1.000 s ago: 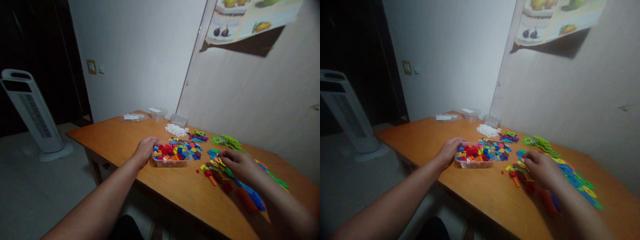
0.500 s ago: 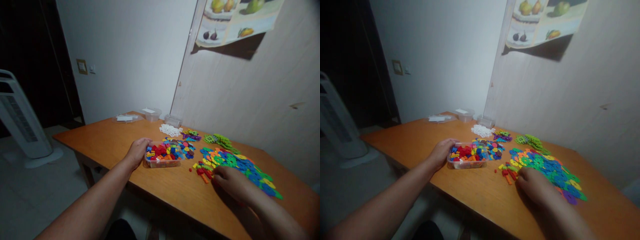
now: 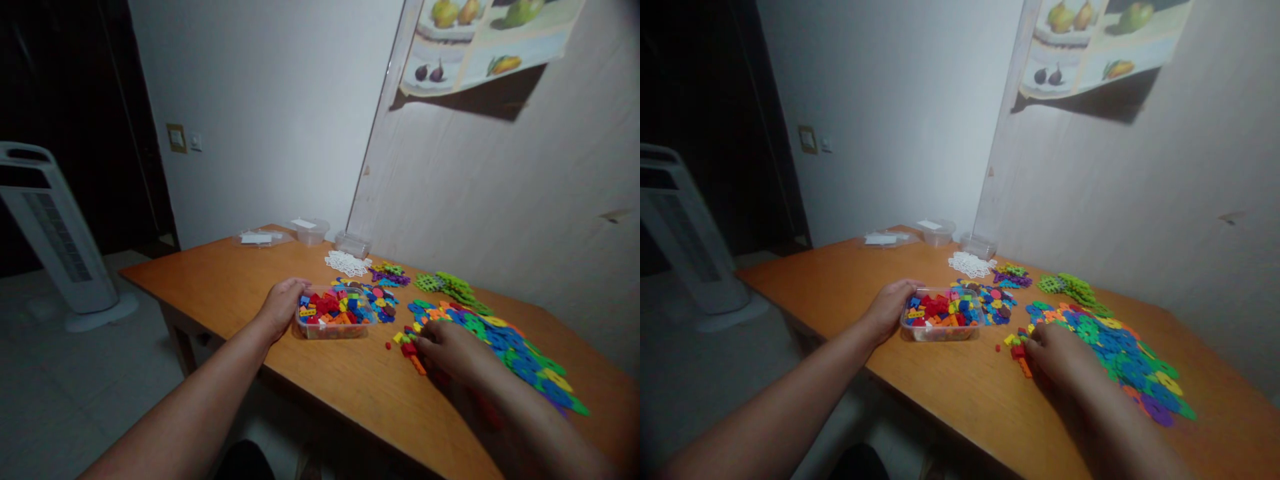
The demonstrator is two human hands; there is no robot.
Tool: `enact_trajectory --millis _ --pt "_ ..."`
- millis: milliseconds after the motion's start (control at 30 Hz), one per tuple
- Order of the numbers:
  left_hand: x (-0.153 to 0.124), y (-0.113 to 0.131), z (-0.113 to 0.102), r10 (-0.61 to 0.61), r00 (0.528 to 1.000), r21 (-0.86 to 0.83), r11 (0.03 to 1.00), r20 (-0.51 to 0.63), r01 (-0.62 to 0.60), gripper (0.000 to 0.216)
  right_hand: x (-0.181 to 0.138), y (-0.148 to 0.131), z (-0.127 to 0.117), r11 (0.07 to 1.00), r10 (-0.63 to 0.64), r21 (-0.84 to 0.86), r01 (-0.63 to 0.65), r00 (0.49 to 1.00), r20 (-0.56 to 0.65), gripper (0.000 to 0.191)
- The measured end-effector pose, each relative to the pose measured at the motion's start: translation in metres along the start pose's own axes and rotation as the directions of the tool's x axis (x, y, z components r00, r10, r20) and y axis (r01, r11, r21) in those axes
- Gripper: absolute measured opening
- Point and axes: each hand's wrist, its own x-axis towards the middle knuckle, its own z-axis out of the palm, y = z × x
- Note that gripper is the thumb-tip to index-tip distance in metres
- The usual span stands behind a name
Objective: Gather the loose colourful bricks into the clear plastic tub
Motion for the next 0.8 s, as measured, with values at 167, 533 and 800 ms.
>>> enact_trajectory --millis 167,533,800 --pt "-0.002 0.0 0.001 -0.013 1.0 -0.016 1.0 -0.024 0.013 0.025 0.003 -0.002 0.003 0.999 -0.007 -0.032 0.007 1.0 -0.011 0.017" --pt "-0.003 0.002 0.002 0.007 1.0 -0.013 1.0 -0.021 -0.007 0.024 0.01 -0.072 -0.018 0.892 -0.228 0.31 0.329 0.92 -0.319 0.031" --pt "-0.004 0.004 0.003 -0.016 1.0 -0.021 1.0 -0.021 0.016 0.023 0.04 -0.023 -0.016 0.979 -0.095 0.155 0.13 0.972 -0.214 0.021"
